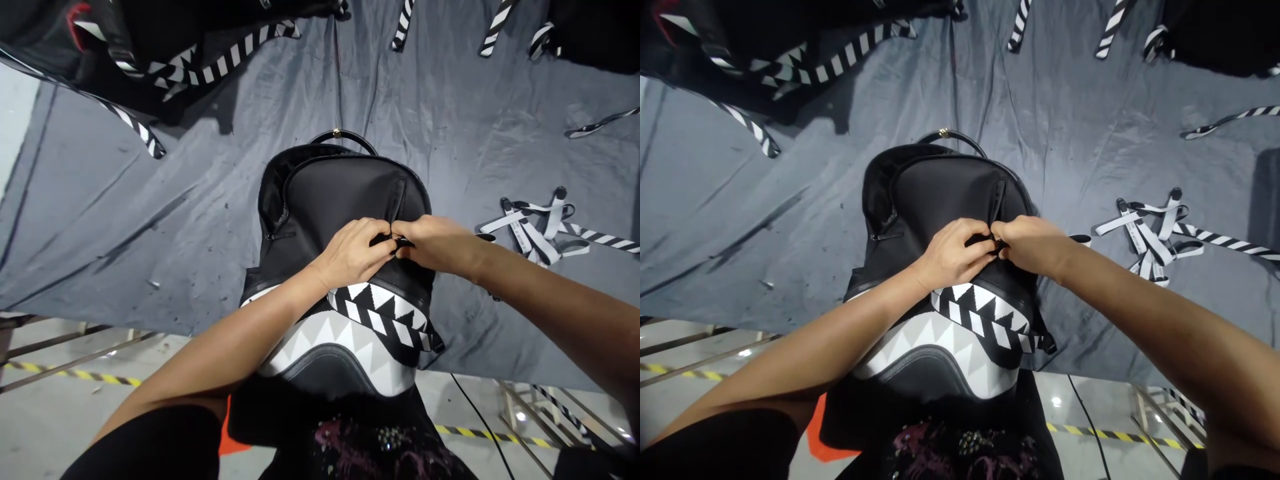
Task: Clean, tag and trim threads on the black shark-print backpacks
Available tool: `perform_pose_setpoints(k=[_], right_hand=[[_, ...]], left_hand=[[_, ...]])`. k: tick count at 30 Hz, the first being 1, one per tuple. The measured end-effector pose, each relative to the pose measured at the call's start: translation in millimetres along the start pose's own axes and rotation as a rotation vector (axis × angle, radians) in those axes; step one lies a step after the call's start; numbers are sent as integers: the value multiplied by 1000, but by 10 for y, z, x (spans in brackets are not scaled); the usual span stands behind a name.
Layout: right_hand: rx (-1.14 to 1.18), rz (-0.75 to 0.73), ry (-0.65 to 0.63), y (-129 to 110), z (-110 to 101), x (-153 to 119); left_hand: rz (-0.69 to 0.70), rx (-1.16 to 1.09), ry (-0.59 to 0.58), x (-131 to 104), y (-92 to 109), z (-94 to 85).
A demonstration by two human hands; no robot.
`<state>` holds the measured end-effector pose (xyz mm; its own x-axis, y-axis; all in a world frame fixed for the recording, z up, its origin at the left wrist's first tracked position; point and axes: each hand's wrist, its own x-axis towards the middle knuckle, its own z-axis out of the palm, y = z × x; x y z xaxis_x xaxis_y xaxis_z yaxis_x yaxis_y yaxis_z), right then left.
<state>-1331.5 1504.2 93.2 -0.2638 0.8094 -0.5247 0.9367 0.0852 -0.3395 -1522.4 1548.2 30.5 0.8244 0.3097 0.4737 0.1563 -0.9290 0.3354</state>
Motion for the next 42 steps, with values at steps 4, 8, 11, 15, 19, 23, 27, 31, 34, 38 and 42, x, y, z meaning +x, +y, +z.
perform_pose_setpoints(k=[4,8,11,15,19,23,27,31,34,38,42], right_hand=[[18,-15,60,43,57,31],[108,11,74,93,120,66],[191,65,105,113,151,86],[281,113,56,125,125,104],[292,144,-16,108,65,128],[160,143,-33,61,61,123],[74,54,63,70,138,37],[22,-1,179,102,254,-39],[25,10,252,90,327,-34],[134,85,310,90,329,25],[304,149,200,165,195,50]], left_hand=[[-33,-34,96,-32,-1,50],[-63,-30,105,-89,5,140],[-95,4,152,-106,21,164],[-43,23,83,-63,34,114],[-50,71,-108,-3,-21,16],[-102,81,-154,13,-104,-32],[-90,55,-72,-17,-87,5],[-14,74,-35,-77,-22,67],[26,66,-62,-122,-6,106],[44,55,-147,-126,33,124],[-25,165,-193,-87,133,73]])
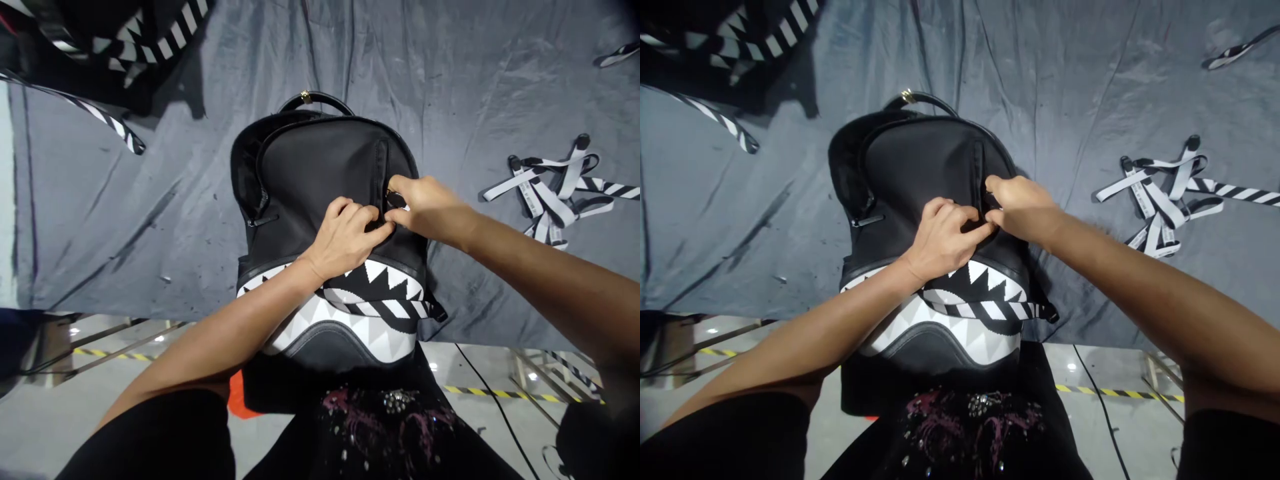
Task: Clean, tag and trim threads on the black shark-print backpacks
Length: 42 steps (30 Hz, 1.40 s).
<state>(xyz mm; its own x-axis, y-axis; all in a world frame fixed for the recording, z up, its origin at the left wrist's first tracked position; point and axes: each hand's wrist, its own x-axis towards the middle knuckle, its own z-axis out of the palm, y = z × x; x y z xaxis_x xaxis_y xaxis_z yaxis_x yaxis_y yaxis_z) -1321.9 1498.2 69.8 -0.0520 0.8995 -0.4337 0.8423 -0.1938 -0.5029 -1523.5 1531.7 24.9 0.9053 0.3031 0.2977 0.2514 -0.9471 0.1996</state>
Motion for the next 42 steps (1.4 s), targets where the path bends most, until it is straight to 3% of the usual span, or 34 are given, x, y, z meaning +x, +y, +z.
perform_pose_setpoints(k=[7,11,14,19,26,30,34,42], right_hand=[[280,-24,-313,-17,-251,-28],[219,-71,-427,-51,-305,23],[92,-101,-419,-78,-324,71],[-244,-169,-303,-209,-322,82],[-436,-221,-421,-371,-278,144],[-527,-168,-409,-389,-187,192],[-628,-150,-373,-412,-82,204],[-653,-145,-294,-367,91,218]], left_hand=[[22,8,107,-79,-4,-24],[35,-81,124,-97,-26,-14],[34,-107,119,-100,-31,-27],[33,-165,130,-110,-37,-8],[-1,-163,150,-116,-34,83],[12,-184,75,-126,-55,92],[4,-179,-74,-146,-68,28],[-8,-97,-282,-182,-2,-42]])
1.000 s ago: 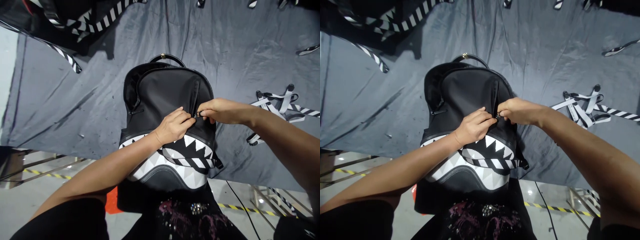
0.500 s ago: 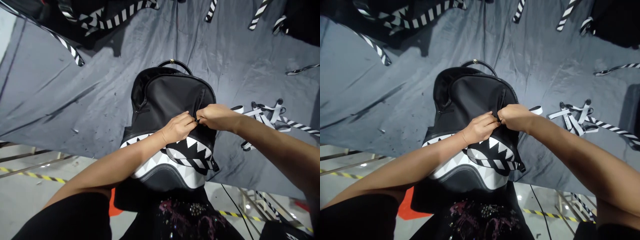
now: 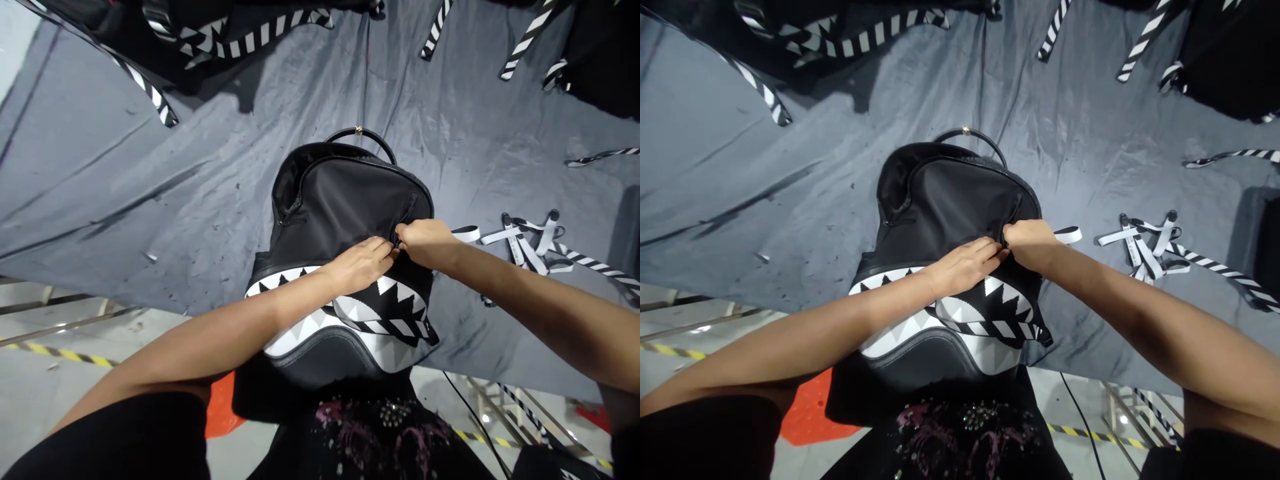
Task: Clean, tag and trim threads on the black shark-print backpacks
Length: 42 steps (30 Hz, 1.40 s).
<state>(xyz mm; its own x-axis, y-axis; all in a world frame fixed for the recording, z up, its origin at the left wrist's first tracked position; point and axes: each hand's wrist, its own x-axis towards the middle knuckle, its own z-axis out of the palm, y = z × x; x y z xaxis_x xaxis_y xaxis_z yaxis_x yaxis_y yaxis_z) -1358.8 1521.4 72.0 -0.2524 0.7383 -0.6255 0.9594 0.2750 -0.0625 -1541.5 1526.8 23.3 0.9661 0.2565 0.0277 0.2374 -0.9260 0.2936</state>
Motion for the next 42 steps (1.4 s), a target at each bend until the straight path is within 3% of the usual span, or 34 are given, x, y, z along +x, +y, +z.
perform_pose_setpoints(k=[7,14,21,26,36,42], right_hand=[[82,108,-33,-36,86,74],[212,189,-61,-30,106,118],[249,270,-33,-41,132,126],[372,212,-108,42,90,118],[113,145,-6,-78,162,88],[122,196,-24,-79,148,154]], left_hand=[[-47,-5,-41,9,42,156],[-62,-130,-33,-44,12,128],[-152,-120,71,-106,64,222],[-168,-177,71,-113,66,249],[-196,-183,48,-142,63,356],[-186,-172,72,-138,62,365]])
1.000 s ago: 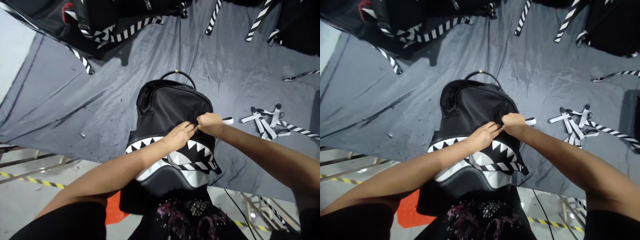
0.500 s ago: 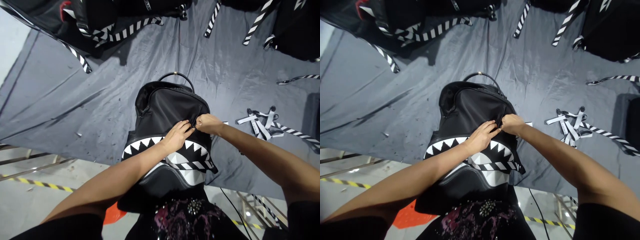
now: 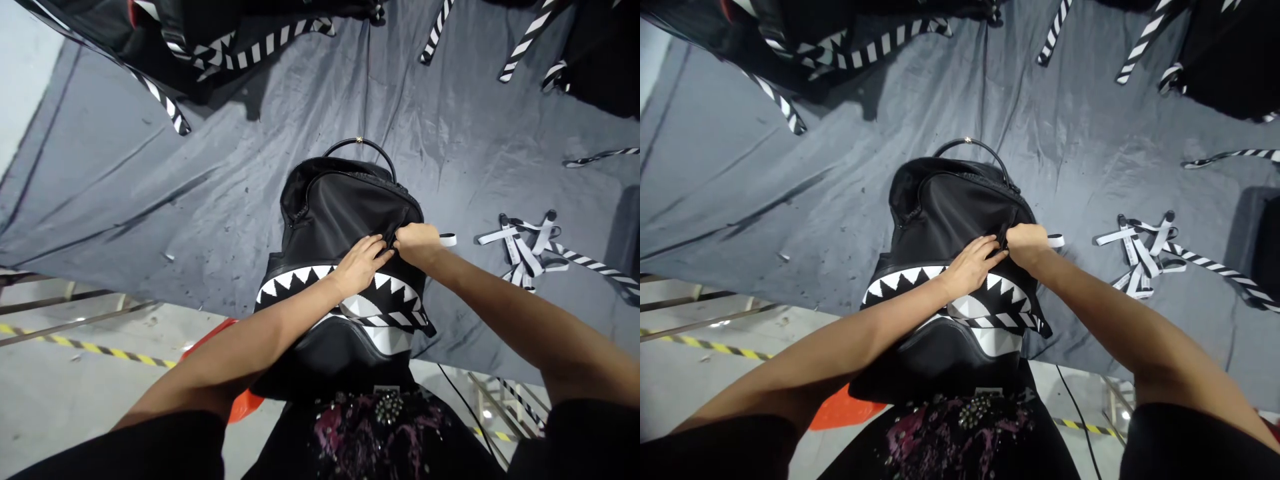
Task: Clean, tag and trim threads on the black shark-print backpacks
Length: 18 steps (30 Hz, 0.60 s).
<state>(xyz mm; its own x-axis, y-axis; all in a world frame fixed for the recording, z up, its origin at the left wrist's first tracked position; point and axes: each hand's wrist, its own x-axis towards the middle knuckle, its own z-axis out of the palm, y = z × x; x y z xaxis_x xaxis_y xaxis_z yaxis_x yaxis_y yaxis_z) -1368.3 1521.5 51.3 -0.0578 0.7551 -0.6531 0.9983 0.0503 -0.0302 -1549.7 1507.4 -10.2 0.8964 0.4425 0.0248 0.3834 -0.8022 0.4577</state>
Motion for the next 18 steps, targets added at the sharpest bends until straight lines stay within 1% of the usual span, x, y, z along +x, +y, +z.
perform_pose_setpoints(k=[5,8,10,13,16,18], right_hand=[[57,70,9,8,66,2],[128,144,60,8,134,13],[169,193,82,0,160,9],[147,201,79,-11,141,-42],[83,149,94,-4,83,-134],[48,110,109,10,47,-185]], left_hand=[[-34,-32,59,4,-13,61],[-47,-60,56,-2,-31,89],[-60,-75,42,5,-7,73],[-116,-73,30,42,140,-4],[-270,-50,74,77,374,-59],[-336,-39,112,82,492,-46]])
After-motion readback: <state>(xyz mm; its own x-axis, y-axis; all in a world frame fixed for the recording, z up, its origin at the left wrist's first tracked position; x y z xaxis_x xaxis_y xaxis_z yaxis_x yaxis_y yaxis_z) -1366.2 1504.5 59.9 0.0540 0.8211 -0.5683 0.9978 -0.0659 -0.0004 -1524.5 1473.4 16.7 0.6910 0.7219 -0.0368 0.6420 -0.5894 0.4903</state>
